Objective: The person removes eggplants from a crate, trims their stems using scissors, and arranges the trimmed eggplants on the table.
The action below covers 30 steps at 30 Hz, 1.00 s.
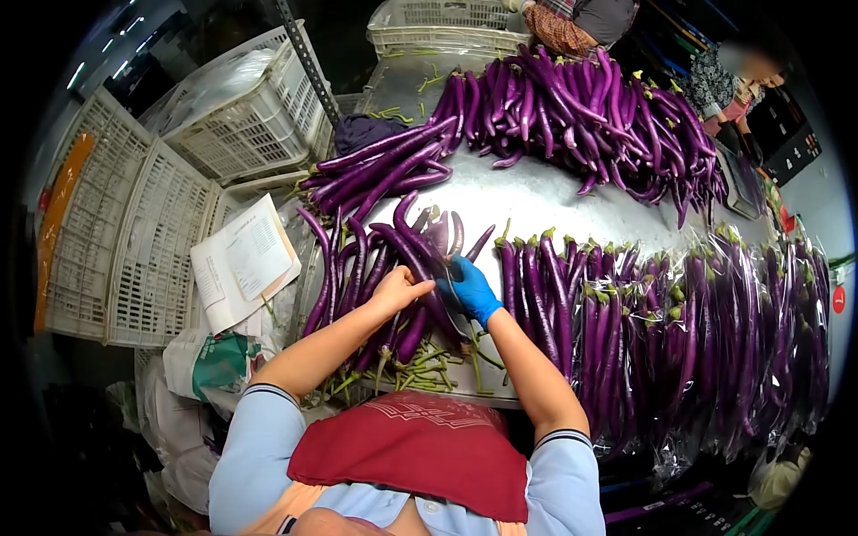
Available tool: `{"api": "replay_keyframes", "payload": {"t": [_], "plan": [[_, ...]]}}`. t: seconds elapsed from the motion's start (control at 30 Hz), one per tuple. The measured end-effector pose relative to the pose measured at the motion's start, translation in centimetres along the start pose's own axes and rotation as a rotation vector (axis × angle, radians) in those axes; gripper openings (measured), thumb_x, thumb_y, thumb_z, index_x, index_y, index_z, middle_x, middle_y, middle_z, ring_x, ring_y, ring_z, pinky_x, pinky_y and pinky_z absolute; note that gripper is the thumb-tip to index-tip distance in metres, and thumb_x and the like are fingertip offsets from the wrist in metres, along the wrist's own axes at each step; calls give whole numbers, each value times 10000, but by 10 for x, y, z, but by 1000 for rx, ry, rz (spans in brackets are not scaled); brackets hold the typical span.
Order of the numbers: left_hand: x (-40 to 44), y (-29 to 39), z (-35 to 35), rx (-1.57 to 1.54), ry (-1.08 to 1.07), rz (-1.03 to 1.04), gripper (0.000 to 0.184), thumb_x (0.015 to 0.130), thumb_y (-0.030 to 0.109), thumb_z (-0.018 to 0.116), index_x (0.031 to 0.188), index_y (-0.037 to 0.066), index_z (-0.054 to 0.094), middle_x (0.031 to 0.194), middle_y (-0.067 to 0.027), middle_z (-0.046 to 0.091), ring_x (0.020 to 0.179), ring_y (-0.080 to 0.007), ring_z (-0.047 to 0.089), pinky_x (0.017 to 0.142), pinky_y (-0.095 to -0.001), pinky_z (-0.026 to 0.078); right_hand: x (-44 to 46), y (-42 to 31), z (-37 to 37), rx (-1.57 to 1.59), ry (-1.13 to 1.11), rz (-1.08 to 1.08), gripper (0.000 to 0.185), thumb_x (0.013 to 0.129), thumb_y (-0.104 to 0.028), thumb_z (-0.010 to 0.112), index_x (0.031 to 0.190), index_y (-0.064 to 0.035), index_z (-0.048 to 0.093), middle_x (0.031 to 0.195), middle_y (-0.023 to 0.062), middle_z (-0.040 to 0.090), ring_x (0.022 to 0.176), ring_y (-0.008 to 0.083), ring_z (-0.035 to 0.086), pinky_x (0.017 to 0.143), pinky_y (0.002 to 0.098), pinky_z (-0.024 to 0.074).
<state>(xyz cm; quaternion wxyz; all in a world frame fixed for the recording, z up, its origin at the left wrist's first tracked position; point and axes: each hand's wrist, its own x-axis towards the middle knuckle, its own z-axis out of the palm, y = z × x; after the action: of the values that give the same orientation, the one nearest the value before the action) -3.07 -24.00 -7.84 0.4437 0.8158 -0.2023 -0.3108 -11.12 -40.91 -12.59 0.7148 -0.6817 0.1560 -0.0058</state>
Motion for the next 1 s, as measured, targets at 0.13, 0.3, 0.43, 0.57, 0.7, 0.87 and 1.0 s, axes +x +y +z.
{"api": "replay_keyframes", "payload": {"t": [0.13,0.3,0.43,0.57,0.7,0.87,1.0], "plan": [[-12,4,-8,-576,-19,-171,301,803,221,641,990,6,541,865,-61,601,747,-131,568,650,-255,448,-26,-26,3,170,-8,-47,508,772,-55,683,1216,-8,443,1099,43,546,956,123,510,832,240,425],[-23,0,-29,-1227,-46,27,256,864,213,570,1080,80,536,950,-43,621,869,-164,598,803,-365,477,-58,-59,6,262,41,-107,485,784,-20,657,1218,-24,439,1105,37,540,961,107,504,825,224,417],[-36,27,-29,-1584,-320,-47,317,897,304,508,1117,79,546,1012,-75,605,1036,-215,547,896,-446,435,-74,-77,17,311,13,-117,459,792,2,635,1207,-50,446,1081,19,549,945,92,507,815,218,417],[-15,-15,-2,-1623,-345,-43,330,909,328,476,1118,78,526,990,-75,573,779,-192,510,734,-341,430,-75,-59,32,315,35,-210,495,795,-1,637,1243,-48,431,1041,23,577,839,79,534,689,205,447],[-31,12,-12,-1511,-263,29,252,914,211,477,1120,67,497,972,-77,574,798,-192,547,748,-334,462,-87,-68,35,295,43,-197,411,797,-2,626,1171,-35,459,1018,16,563,911,83,514,805,227,427],[-32,19,-4,-1193,16,77,395,840,46,561,1191,35,381,975,-103,571,821,-196,576,784,-325,485,-87,-78,35,154,91,-259,429,755,-8,654,1148,-62,490,909,4,545,766,63,487,655,212,412],[-27,13,11,-1044,188,82,423,837,54,578,1199,43,360,1007,-96,561,845,-168,565,756,-297,483,-88,-79,41,-162,201,-396,441,715,3,669,1122,-60,511,872,20,502,741,107,486,643,224,407]]}}
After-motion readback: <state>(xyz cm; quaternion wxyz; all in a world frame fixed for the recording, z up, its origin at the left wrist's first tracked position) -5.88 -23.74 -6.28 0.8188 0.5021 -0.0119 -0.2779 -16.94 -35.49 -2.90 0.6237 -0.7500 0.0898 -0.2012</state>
